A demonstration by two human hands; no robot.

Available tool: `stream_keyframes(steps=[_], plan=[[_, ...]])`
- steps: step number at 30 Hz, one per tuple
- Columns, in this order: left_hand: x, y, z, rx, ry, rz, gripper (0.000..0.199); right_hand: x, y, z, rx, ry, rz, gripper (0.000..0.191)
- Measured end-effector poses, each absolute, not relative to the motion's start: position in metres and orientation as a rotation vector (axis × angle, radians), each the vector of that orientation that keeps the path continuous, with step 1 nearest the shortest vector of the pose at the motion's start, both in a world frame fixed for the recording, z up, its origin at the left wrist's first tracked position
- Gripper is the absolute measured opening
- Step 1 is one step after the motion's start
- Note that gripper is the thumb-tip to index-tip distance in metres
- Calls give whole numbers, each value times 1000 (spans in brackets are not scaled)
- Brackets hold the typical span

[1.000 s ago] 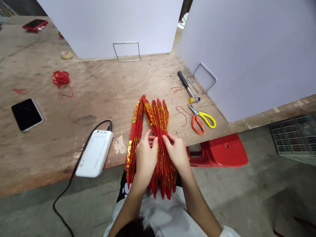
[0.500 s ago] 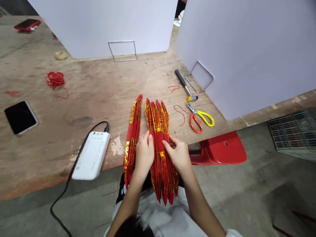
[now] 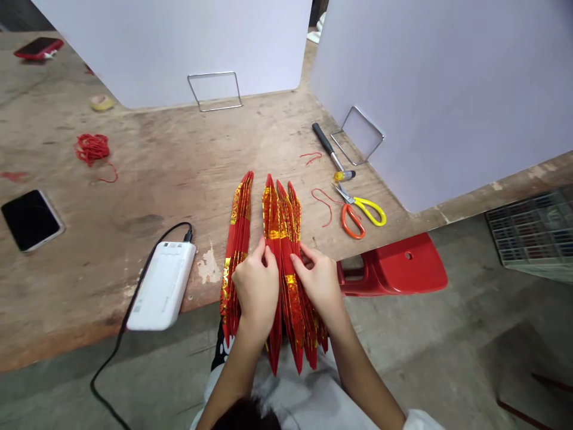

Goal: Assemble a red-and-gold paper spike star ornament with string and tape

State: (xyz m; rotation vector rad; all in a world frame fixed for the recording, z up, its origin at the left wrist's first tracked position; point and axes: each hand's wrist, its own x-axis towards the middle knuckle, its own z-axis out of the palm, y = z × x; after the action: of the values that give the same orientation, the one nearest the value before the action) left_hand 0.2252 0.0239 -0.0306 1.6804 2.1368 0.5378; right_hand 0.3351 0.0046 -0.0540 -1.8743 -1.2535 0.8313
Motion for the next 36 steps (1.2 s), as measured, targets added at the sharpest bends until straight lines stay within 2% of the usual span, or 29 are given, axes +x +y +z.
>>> stream_keyframes(steps=[11,17,22,28,33,36], plan=[[223,22,-47,1696,2294,516,42,331,4,-53,-1899,-1345,765,35],[213,24,-37,1638,2346,536,43,332,4,-56,-1907,-1328,728,34],[205,24,-25,1715,2299,346,42,332,5,-57,-1913,-1319,719,32],[213,27,-35,1816,2280,229,42,336,6,-64,-1903,-1202,817,38],[224,24,-44,1889,2248,243,41,339,7,-69,-1871,-1127,858,41],[229,23,-48,1892,2185,383,40,340,7,-71,-1859,-1146,842,40]])
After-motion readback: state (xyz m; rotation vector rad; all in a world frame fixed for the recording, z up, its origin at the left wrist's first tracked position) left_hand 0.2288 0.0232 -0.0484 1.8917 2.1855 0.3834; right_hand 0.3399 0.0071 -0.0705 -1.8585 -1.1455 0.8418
